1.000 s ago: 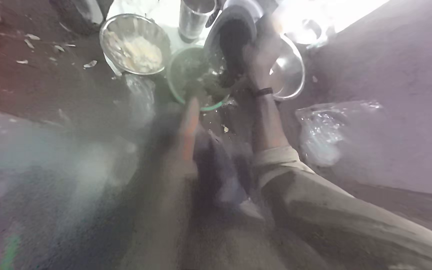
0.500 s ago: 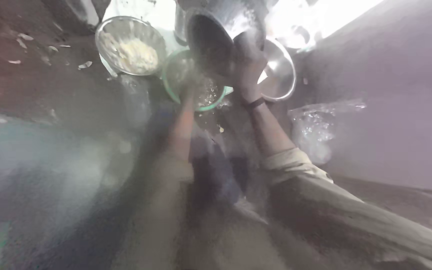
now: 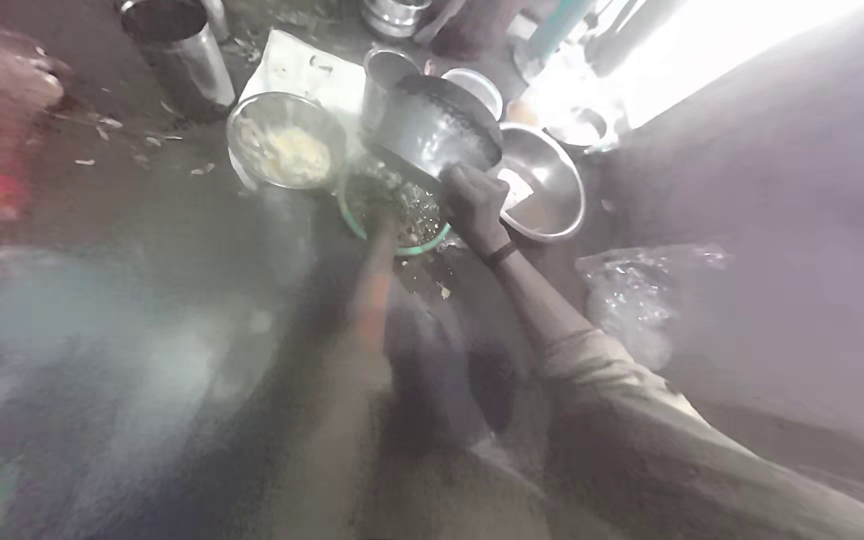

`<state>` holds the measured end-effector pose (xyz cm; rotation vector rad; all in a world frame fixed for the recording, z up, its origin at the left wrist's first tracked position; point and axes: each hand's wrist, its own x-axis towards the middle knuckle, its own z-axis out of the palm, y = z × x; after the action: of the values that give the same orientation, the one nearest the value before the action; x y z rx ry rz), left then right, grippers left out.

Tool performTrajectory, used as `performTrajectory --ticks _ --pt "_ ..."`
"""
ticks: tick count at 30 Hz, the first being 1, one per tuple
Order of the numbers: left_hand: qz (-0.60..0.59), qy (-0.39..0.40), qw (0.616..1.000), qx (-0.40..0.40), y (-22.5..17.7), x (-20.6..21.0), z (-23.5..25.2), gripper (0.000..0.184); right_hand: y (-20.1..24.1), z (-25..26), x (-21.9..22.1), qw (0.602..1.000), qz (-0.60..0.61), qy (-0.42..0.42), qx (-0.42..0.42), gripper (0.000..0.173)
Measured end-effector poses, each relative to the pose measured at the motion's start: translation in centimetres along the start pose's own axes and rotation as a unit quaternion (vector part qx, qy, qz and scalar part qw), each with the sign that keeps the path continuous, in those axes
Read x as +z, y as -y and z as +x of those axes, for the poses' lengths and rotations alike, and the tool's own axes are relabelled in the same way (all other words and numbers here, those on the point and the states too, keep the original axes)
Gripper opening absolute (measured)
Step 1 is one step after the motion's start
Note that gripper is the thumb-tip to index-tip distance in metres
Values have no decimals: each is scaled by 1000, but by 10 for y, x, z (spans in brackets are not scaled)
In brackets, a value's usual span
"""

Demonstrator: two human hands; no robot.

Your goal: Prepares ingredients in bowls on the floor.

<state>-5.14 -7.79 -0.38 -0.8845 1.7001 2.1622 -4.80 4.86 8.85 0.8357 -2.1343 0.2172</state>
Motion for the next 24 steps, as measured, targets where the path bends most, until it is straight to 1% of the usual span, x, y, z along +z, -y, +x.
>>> performTrajectory --ticks 2,4,6,7,9,11,13,16,18,19,21,22,23,24 --pt "-30 3 1000 5 0 0 2 46 -4 1 -2 1000 6 -1 5 6" --pt "-58 -3 998 -2 4 0 8 42 -5 0 1 1000 18 -7 1 2" --pt "-31 2 1000 2 6 -1 7 41 -6 -3 2 1000 15 26 7 1" --pt "-2 4 1000 9 4 0 5 41 -9 -2 3 999 18 39 25 3" --pt "54 7 998 35 1 0 6 41 -14 3 6 997 34 5 62 7" --pt "1 7 999 42 9 0 15 41 -13 4 7 996 26 -18 82 9" --pt "-42 22 998 45 13 0 18 40 -18 5 6 996 22 -7 88 7" --pt "-33 15 999 33 11 1 16 42 -23 5 0 994 13 -16 107 8" --pt "-38 0 999 31 11 -1 16 43 -21 -1 0 996 -2 -20 82 12" --pt "-43 -2 999 32 12 -1 15 43 -22 -5 -1 998 -2 -7 56 12" --pt "-34 -5 999 36 13 1 12 44 -23 -15 -4 999 16 30 29 8" --pt "-20 -8 999 35 7 0 5 44 -21 -19 -8 998 25 53 23 5" --pt "-8 -6 1000 15 -3 -3 -8 44 -18 -24 -12 996 31 77 15 5" --pt "7 4 1000 -21 -21 -7 -31 46 -15 -25 -13 997 28 67 -12 6"
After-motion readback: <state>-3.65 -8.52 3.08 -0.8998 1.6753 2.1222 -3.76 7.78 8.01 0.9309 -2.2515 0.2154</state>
